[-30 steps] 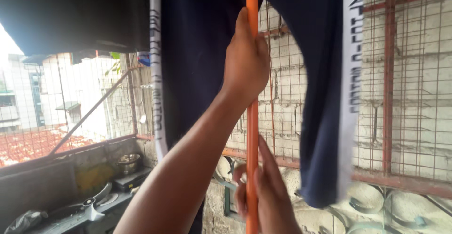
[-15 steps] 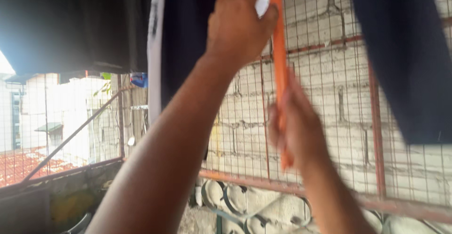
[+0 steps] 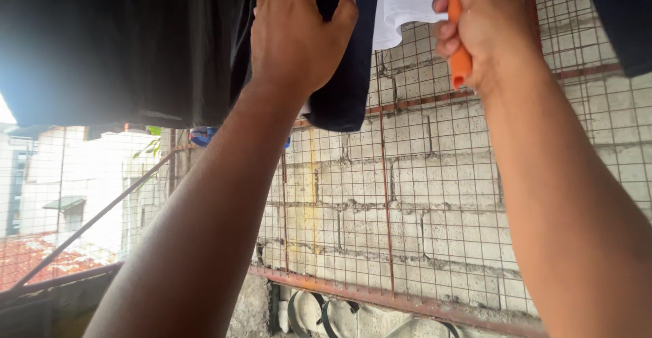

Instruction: The person takes various items of clothing from a rack, puts them on hangers, and then uses a pole to hang the hangers on a high wire.

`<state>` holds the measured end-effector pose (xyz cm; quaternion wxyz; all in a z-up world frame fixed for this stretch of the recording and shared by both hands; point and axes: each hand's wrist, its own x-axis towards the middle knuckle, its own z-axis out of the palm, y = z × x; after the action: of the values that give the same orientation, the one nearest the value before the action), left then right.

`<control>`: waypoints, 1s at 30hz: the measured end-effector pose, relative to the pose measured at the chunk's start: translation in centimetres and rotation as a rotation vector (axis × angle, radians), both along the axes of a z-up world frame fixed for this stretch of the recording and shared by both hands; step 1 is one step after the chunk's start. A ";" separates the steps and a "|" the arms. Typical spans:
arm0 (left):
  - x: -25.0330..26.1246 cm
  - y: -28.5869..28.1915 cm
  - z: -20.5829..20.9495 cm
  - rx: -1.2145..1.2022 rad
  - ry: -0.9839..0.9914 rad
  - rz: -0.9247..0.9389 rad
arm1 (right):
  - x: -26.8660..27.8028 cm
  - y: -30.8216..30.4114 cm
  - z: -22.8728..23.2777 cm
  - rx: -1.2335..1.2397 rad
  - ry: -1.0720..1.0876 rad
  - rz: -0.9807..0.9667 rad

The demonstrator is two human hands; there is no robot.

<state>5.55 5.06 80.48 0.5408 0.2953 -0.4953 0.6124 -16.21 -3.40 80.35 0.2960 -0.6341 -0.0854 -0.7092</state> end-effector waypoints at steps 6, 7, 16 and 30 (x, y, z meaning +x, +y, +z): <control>0.4 -1.1 0.7 0.005 -0.031 -0.013 | -0.5 -1.8 5.8 -0.042 0.003 -0.020; 0.5 -1.3 0.7 0.001 -0.030 -0.012 | -0.5 -2.1 6.7 -0.078 0.044 0.038; 2.3 -1.2 -0.5 0.056 -0.004 0.036 | -0.7 -1.5 6.2 -0.028 0.069 -0.121; 2.0 4.8 -10.5 0.053 -0.159 -0.018 | -2.1 4.3 -10.7 0.011 0.169 0.389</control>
<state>7.57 9.82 69.94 0.4973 0.2554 -0.5554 0.6156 -18.31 0.93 69.62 0.4370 -0.6611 -0.1770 -0.5836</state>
